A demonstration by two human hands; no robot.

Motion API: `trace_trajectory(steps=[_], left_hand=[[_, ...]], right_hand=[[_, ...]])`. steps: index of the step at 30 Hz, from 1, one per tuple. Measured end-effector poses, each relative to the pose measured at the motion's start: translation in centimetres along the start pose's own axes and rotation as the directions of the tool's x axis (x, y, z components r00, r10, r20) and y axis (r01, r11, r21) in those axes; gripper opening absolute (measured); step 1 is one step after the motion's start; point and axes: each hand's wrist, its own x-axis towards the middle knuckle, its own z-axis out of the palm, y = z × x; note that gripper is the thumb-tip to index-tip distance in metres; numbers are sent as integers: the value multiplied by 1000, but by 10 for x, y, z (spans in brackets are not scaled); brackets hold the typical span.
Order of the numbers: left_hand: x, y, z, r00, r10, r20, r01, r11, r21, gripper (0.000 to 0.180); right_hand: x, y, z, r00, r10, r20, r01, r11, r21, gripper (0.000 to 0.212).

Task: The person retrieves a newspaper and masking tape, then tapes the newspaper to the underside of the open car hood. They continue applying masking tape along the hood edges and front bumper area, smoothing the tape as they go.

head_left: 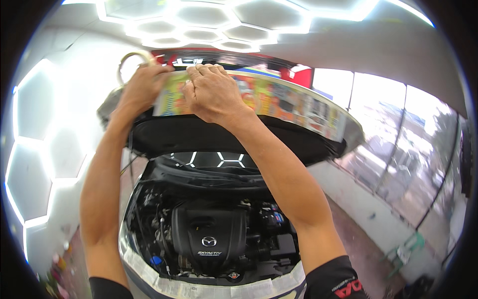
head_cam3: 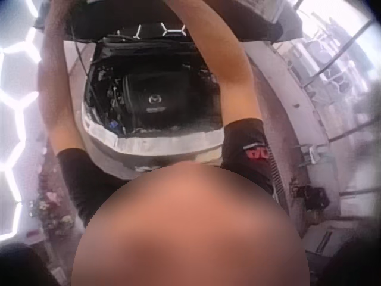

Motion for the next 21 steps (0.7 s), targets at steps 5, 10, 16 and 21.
trace_trajectory(steps=[5,10,16,21], left_hand=[[-5,6,9,999,10,-53,-11,1000,-27,29],[-12,1,-1,994,-108,-16,109,994,32,32],[-32,17,8,945,-222,-241,231,973,11,40],[-91,156,37,993,-62,-105,-8,826,-564,73]], right_hand=[[-92,112,-84,989,33,-147,-55,987,-149,49],[-189,193,-148,933,229,-278,-264,959,-98,43],[-249,257,-197,829,434,-354,-480,876,-53,44],[-231,116,-184,760,457,-462,-417,888,193,44]])
